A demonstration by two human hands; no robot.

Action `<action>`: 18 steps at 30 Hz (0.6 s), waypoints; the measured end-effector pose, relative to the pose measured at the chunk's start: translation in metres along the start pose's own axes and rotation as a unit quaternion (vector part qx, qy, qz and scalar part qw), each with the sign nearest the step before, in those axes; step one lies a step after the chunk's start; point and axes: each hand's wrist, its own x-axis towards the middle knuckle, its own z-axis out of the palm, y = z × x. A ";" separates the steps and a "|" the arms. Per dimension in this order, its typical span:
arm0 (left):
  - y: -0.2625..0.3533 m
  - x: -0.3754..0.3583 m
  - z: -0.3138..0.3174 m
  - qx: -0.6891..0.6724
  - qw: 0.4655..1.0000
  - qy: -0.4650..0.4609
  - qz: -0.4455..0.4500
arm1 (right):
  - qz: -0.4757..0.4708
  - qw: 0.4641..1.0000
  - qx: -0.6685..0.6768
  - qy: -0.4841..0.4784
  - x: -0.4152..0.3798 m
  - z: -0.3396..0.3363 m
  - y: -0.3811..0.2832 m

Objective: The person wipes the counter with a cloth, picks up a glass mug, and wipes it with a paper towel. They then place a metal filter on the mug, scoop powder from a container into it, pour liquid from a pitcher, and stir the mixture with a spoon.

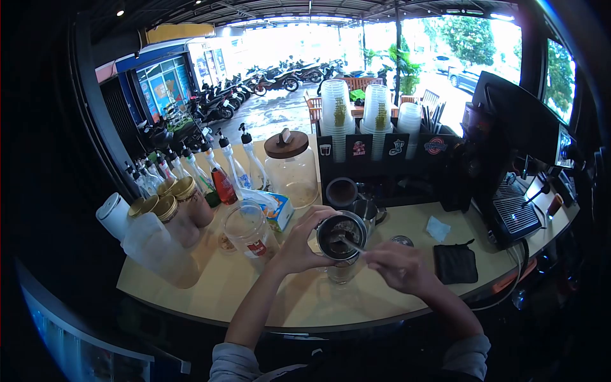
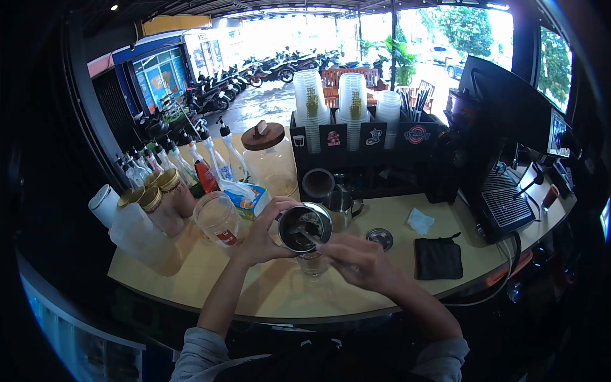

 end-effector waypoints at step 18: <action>-0.002 -0.002 -0.005 0.001 0.999 -0.033 -0.022 | 0.265 0.906 0.323 -0.057 0.020 -0.025 0.025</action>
